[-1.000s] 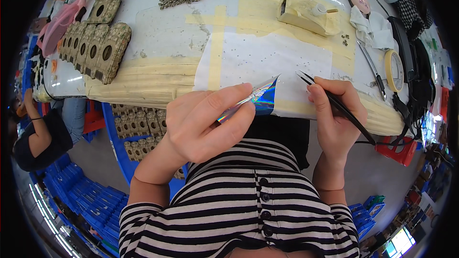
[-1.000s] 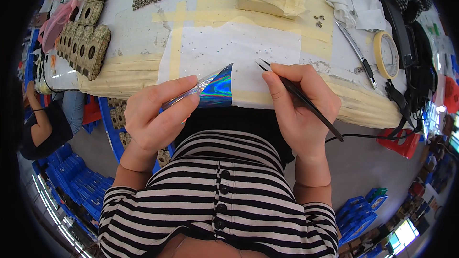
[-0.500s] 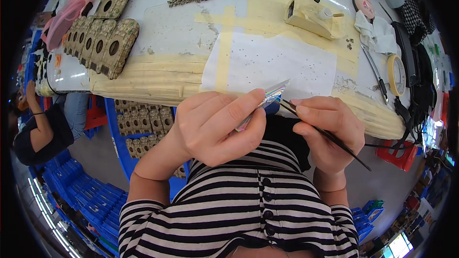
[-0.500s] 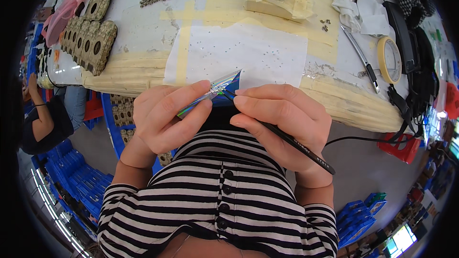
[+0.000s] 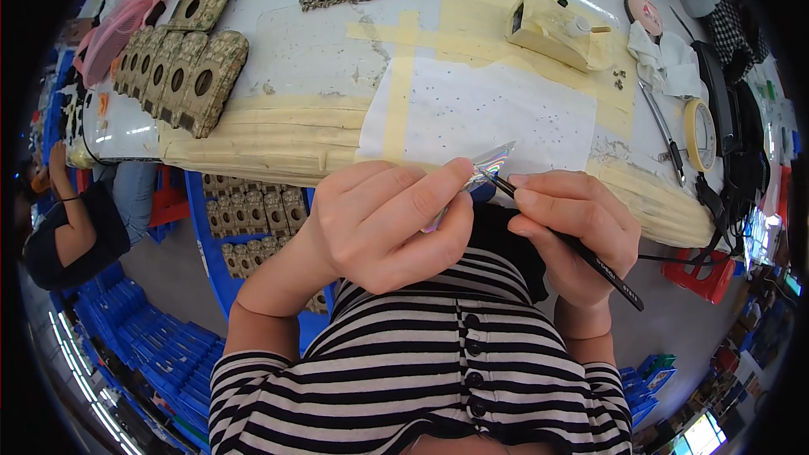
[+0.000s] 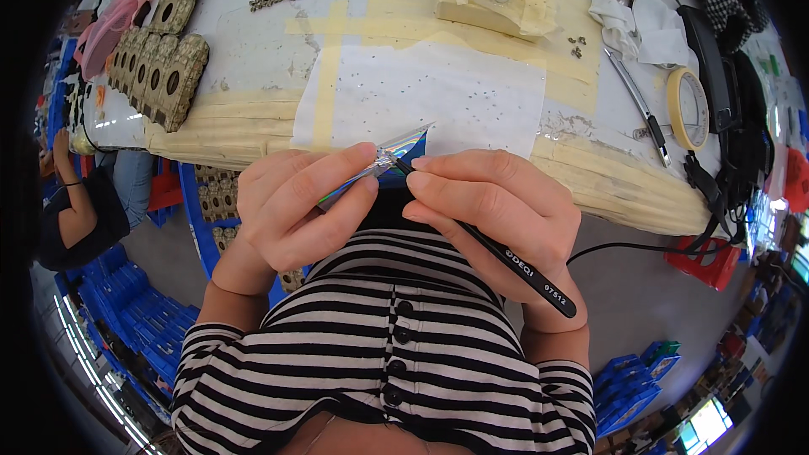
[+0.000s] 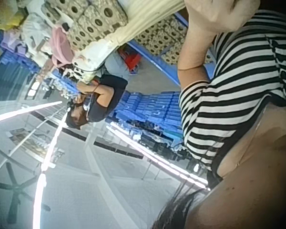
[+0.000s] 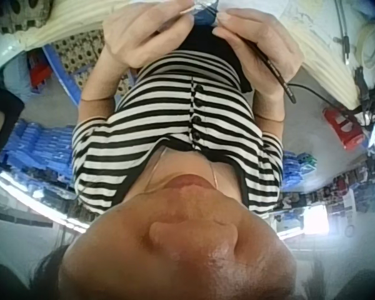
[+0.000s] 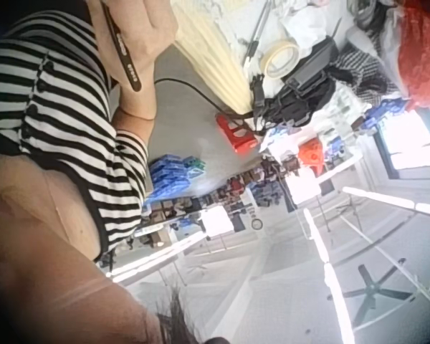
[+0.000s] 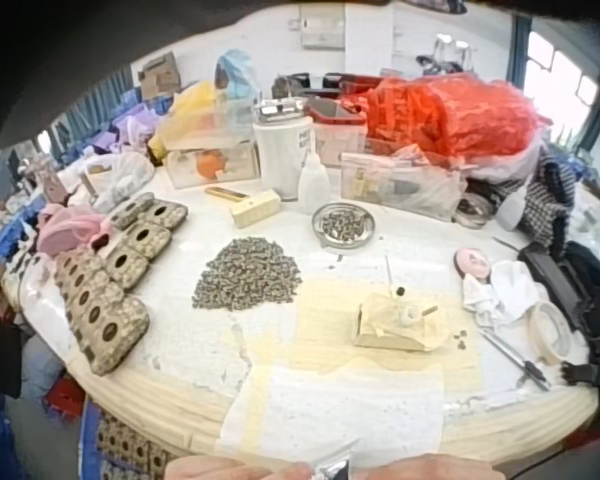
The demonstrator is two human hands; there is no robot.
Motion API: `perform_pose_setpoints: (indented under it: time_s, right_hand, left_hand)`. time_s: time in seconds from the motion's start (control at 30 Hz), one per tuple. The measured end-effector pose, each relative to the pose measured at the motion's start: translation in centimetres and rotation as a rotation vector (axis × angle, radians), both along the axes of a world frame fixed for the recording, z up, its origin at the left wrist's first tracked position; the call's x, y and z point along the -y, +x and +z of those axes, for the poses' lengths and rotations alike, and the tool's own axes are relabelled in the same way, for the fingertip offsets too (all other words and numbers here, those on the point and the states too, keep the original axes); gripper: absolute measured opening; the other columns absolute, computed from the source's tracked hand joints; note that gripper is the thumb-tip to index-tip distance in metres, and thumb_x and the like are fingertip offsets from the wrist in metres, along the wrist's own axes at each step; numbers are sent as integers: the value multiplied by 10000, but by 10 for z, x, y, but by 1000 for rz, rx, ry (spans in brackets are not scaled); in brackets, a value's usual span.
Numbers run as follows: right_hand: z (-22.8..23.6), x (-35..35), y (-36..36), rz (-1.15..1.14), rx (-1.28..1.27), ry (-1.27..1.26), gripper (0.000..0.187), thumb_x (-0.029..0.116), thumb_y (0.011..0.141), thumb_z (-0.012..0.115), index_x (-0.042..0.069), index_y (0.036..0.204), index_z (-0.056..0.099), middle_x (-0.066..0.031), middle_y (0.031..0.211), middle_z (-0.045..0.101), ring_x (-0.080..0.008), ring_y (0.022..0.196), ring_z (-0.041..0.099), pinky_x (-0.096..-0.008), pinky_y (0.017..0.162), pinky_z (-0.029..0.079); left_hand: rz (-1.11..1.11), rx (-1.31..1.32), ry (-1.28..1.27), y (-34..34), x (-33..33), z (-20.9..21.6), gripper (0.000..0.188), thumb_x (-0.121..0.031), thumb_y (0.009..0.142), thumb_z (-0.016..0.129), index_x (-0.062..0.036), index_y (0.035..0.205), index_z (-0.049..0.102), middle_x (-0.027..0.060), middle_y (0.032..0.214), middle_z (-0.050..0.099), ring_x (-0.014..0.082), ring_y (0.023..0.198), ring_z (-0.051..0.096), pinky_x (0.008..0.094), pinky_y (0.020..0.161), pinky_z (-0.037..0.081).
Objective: The person uses tweezers to pick up small black labels from a sheet and carefully place them onto small electronic components on a larger iridescent blue sheet.
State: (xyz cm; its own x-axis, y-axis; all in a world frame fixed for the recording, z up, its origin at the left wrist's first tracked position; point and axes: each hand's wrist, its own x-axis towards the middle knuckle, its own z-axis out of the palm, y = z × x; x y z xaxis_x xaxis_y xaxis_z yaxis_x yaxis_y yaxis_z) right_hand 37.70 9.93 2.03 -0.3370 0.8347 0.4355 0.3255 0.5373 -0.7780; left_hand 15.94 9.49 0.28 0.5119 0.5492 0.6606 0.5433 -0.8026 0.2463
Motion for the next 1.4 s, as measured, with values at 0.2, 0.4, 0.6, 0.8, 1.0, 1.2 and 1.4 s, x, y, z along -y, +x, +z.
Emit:
perform_pose_setpoints:
  time_s: [0.2,0.4,0.6,0.8,1.0,1.2,1.4]
  right_hand:
    - [-1,-1,1,11,10,17,246,71,689,814,61,916,720,-91,888,698,-199,763,678,-277,629,535]
    - [-1,1,1,-13,2,1,252,73,683,819,61,914,721,-90,886,698,-193,760,678,-272,621,534]
    - [-1,0,0,0,23,23,250,79,685,819,60,914,721,-88,884,695,-190,760,678,-269,619,536]
    - [-1,-1,-1,6,33,40,248,81,683,819,64,910,722,-86,874,694,-192,759,678,-268,618,537]
    - [-1,0,-1,0,14,9,240,55,687,814,50,907,719,-99,879,704,-202,756,681,-275,629,541]
    - [-6,-2,4,-116,-103,-136,199,-27,709,787,-15,888,702,-131,854,712,-208,769,689,-270,679,536]
    - [-11,-8,8,-318,-199,-420,79,13,825,727,-39,870,690,-66,807,694,-100,736,608,-213,692,475]
  left_hand:
    - [-8,0,-6,-1,-1,0,222,-45,653,699,-37,872,661,151,1030,678,185,639,658,251,494,501]
    - [-6,-5,16,-1,-1,0,219,-55,646,696,-34,862,662,151,1020,681,184,637,659,249,492,497]
    - [-4,-10,15,-1,-1,-1,218,-56,647,695,-37,861,663,147,1018,682,182,637,658,250,491,497]
    - [-6,5,17,-1,-1,-2,225,-57,656,692,-42,878,657,145,1016,682,179,633,656,251,490,498]
    - [-7,-9,18,-1,-1,-1,230,-55,651,690,-44,878,654,141,1009,684,177,627,653,248,484,491]
    - [-7,-12,29,-1,-1,-1,228,-53,642,696,-49,865,653,141,1005,686,171,620,649,246,484,484]
    - [-5,-14,27,-1,-1,-1,219,-41,643,693,-54,857,653,134,999,689,162,605,637,242,482,477]
